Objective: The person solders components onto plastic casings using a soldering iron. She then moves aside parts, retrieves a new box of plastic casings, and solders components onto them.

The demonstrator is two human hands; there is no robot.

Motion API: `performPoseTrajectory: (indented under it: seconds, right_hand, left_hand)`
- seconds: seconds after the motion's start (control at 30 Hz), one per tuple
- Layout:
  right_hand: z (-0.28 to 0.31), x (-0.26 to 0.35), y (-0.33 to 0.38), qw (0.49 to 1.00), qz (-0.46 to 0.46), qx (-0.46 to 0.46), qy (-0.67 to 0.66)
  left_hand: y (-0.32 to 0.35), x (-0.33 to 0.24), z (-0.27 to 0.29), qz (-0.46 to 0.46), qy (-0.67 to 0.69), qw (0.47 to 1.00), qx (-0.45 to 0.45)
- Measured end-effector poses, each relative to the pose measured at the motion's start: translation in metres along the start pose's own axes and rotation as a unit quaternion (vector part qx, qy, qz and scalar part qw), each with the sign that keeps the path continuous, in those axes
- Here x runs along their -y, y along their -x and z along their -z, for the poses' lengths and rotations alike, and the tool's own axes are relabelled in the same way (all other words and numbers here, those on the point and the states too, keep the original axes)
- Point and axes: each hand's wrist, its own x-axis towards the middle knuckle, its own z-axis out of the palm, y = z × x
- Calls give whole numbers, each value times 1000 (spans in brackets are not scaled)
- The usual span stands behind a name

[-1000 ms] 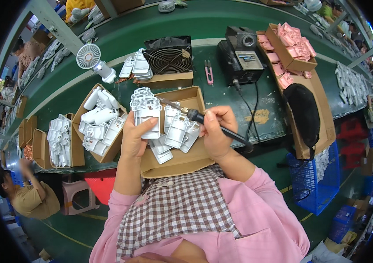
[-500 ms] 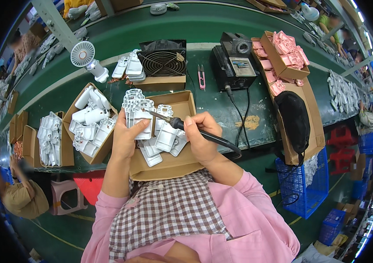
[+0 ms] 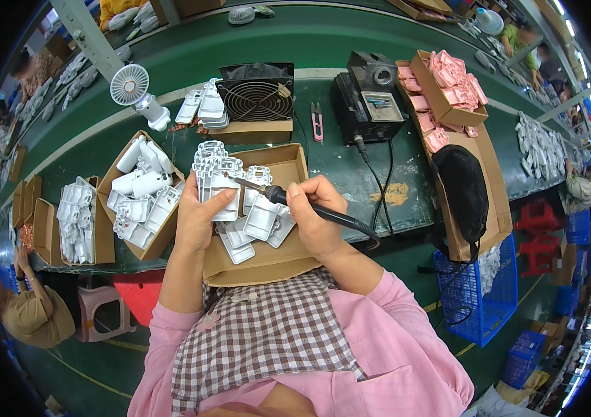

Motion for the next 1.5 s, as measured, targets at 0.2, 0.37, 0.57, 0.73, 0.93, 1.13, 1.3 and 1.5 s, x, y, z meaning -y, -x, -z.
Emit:
performPoseTrajectory:
  seconds: [0.2,0.37,0.57,0.73,0.93,1.13,1.3,1.5]
  right_hand:
    - [-1,0,0,1000,-3,-2,-2]
    - [-1,1,1,1000,-9,-6,5]
    - [0,3,1,1000,-12,-17,-18]
    - [-1,3,1,1000,-13,-9,-13]
    - [-1,2,0,1000,-10,-1,-4]
    - [-3,3,-1,1000,-11,-8,12]
    - [-4,2,-1,1000,-11,-4,9]
    - [-3,2,-1,1000,-9,-4,25]
  left_hand:
    - [1,-1,0,0,1,1000,-2]
    - [1,-1,0,-3,-3,1000,-6]
    - [2,-1,0,4,-6,1000,-2]
    - [2,0,-1,1,-15,1000,3]
    - [2,0,0,6,-30,1000,5]
    - [2,0,0,7,-29,1000,7]
    - [3,-1,-1,10,-37,999,3]
    - [3,-1,-1,12,-37,999,4]
